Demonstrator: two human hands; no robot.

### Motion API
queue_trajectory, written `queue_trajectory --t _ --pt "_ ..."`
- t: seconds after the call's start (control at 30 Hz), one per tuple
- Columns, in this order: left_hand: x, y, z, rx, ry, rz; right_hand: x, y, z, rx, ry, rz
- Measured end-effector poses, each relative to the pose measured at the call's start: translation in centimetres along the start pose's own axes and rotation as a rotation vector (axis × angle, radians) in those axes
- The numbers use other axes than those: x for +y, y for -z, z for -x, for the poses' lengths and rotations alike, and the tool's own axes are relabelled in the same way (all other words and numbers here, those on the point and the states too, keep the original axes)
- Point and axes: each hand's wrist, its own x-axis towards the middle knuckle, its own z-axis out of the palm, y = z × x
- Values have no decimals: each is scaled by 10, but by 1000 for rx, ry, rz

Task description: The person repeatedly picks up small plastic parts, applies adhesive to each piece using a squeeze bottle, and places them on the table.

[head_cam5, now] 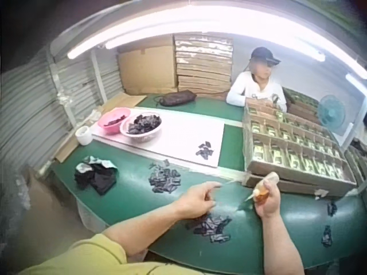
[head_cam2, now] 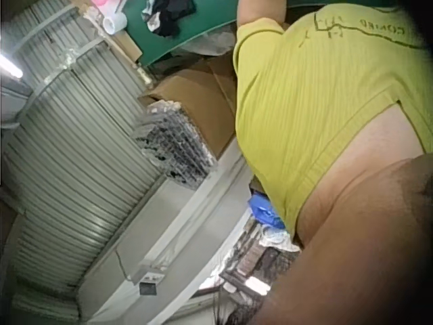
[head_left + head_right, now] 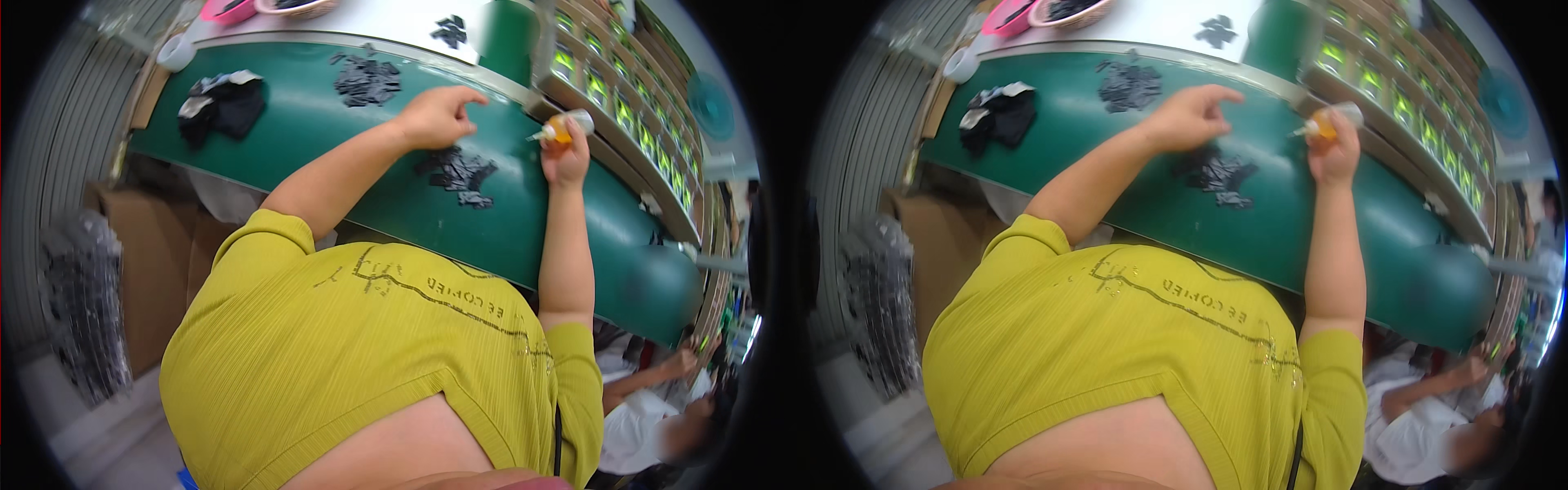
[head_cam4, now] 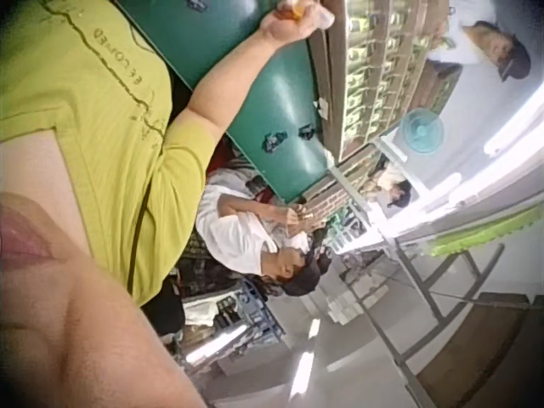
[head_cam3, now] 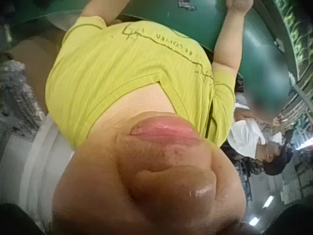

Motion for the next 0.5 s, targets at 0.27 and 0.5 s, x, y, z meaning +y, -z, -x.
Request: queue_trajectory --t 0.27,0.5 --pt "-27 64 72 325 -97 -305 -8 12 12 114 -39 30" --pt "-126 203 123 794 576 -947 -2 -3 6 20 -14 16"
